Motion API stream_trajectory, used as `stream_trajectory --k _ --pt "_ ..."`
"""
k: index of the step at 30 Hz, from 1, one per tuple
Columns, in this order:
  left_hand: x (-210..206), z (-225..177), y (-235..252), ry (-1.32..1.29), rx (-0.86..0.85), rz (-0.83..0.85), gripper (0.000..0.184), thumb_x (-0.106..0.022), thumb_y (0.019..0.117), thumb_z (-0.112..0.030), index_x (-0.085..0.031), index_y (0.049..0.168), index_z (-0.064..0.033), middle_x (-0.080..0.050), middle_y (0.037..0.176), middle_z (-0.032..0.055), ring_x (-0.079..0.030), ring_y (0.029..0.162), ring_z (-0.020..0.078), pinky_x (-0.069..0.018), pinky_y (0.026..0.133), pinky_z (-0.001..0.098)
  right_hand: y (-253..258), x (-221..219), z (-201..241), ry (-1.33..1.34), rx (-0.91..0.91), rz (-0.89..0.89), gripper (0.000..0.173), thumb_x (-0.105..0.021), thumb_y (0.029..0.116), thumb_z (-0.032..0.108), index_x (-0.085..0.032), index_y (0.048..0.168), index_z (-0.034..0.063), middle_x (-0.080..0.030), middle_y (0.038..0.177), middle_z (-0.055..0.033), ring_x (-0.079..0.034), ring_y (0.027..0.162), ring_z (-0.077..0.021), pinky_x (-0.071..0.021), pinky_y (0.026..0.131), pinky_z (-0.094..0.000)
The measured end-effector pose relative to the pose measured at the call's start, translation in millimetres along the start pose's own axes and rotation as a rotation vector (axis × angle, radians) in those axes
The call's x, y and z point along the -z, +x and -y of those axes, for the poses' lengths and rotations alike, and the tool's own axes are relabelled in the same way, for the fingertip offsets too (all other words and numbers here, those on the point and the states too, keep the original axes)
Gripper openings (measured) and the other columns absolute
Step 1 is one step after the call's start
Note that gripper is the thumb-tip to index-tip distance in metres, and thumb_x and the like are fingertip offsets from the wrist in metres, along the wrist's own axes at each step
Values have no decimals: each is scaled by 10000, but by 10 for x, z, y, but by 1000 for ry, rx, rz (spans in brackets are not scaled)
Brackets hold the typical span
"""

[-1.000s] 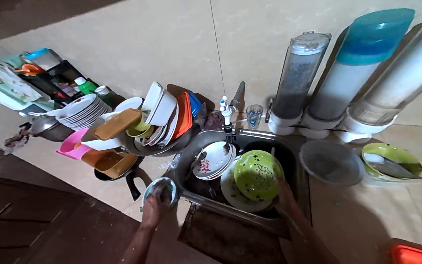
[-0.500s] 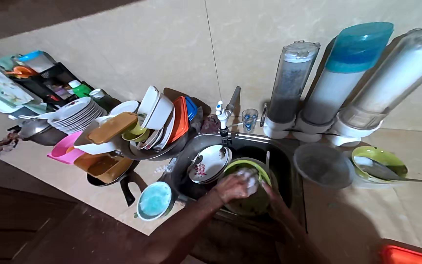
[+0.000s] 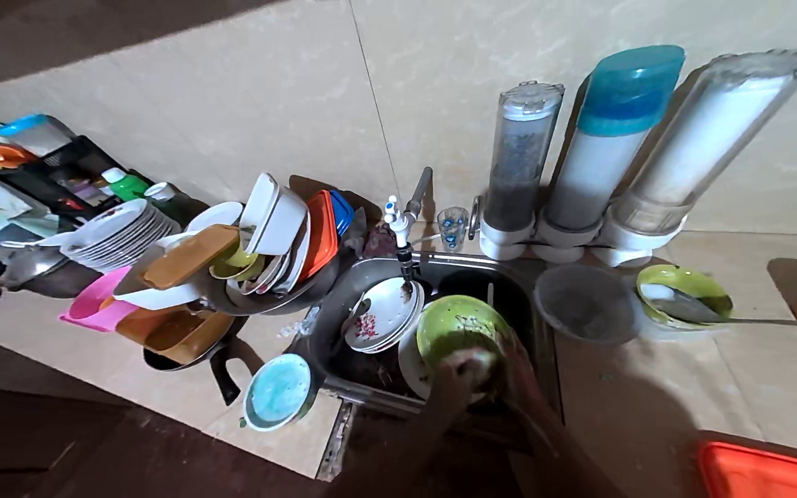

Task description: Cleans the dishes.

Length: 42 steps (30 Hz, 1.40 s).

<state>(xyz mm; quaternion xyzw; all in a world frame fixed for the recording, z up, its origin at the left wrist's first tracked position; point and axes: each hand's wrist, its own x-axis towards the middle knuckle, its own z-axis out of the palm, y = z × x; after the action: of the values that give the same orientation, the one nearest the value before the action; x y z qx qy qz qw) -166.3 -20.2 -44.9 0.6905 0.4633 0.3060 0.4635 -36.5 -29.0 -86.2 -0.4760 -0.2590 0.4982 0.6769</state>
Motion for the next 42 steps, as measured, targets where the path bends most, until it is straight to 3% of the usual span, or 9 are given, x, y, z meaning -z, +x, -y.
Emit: stream_trajectory --k 4,13,16,20,24,27,30,38,42 --pt "18 137 312 -96 -180 -354 304 -506 1013 11 -637 1246 156 -666 1273 289 -666 1190 272 -491 1068 377 -21 -2 -61 79 -39 97 564 -428 1053 255 -300 1563 50 -561 1390 -112 -622 1169 -122 -567 945 -326" --pt "247 418 -14 838 -496 407 338 -579 1005 -80 -651 1324 4 -621 1400 210 -560 1348 375 -436 1136 509 -2 136 -32 263 -76 16 511 -363 1084 266 -289 1546 60 -616 1278 -107 -661 1073 -140 -593 879 -359" --pt "488 315 76 1101 -655 361 257 -641 929 21 -730 1159 -48 -718 1208 179 -668 1177 390 -553 983 519 -32 6 12 394 -123 68 498 -270 1112 389 -388 1491 88 -673 1206 -100 -691 1042 -177 -609 859 -392" --pt "530 -52 50 353 -359 208 220 -664 965 -109 -704 1057 87 -729 1038 194 -706 1005 257 -559 942 419 -13 8 84 211 -303 36 747 -105 1048 648 -387 1520 142 -596 1331 -144 -630 1127 -275 -555 853 -498" --pt "537 -161 262 -354 49 -321 338 -485 1086 -206 -605 1248 65 -707 1088 145 -693 979 137 -584 916 346 -73 -29 -45 87 -493 208 725 -205 1058 629 -322 1562 121 -545 1420 -193 -616 1194 -331 -557 915 -534" --pt "674 -19 253 -27 105 -377 423 -352 1129 -193 -572 1332 106 -660 1254 247 -635 1197 227 -475 1081 364 -37 -35 -134 254 -441 137 529 -300 1106 444 -440 1449 66 -643 1237 -144 -667 1061 -238 -579 866 -427" --pt "936 206 102 565 72 -222 399 -445 1092 -229 -662 1221 79 -705 1100 293 -689 1087 417 -510 997 562 -46 -10 -65 338 -316 -28 432 -324 1115 361 -486 1386 65 -656 1126 -93 -671 974 -164 -583 820 -376" --pt "2194 515 -535 803 -73 -710 341 -474 1062 -133 -652 1172 136 -669 1137 354 -646 1109 529 -491 982 648 -32 -29 48 199 -244 -176 477 -322 1114 402 -501 1405 68 -645 1198 -101 -658 1033 -151 -572 870 -380" --pt "2418 755 -716 769 37 -618 386 -458 1068 -178 -647 1238 113 -652 1221 348 -624 1185 510 -453 1052 628 -11 -66 7 137 -241 -176 500 -323 1115 408 -487 1427 54 -629 1244 -126 -650 1068 -172 -563 900 -397"
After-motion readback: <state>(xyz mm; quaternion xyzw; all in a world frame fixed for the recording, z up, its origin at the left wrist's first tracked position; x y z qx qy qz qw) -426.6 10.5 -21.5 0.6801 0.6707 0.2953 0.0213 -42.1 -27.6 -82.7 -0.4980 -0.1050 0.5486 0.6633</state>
